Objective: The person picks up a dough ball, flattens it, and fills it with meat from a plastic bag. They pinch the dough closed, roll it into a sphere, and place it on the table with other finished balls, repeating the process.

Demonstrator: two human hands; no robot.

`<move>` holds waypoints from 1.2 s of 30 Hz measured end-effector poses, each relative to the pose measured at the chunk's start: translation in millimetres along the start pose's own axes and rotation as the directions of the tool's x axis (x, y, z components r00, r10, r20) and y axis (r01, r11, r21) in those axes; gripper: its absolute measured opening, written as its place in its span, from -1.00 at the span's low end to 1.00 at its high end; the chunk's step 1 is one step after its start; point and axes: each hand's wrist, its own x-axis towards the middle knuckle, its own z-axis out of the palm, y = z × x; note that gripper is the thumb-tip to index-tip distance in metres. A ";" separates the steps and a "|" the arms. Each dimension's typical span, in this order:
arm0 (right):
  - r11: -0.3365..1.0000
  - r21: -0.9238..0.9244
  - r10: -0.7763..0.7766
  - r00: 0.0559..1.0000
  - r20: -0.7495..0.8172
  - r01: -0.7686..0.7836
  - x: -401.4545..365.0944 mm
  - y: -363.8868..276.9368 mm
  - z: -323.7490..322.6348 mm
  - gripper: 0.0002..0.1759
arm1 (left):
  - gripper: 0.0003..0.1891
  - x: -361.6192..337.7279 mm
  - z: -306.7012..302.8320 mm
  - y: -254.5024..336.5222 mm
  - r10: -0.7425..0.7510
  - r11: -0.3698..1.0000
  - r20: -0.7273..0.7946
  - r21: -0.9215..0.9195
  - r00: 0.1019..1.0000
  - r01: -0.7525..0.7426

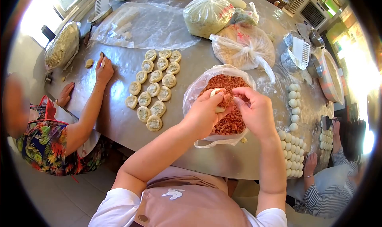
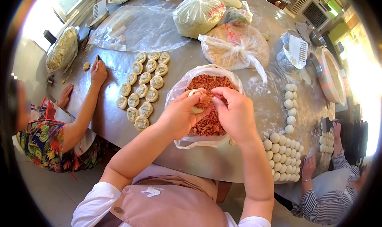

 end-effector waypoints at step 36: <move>0.883 -0.215 -0.459 0.863 -0.210 0.418 -27.9 25.6 38.8 -0.05 | -0.72 -14.2 -0.3 -6.2 -0.159 0.983 0.321 -0.042 0.934 0.181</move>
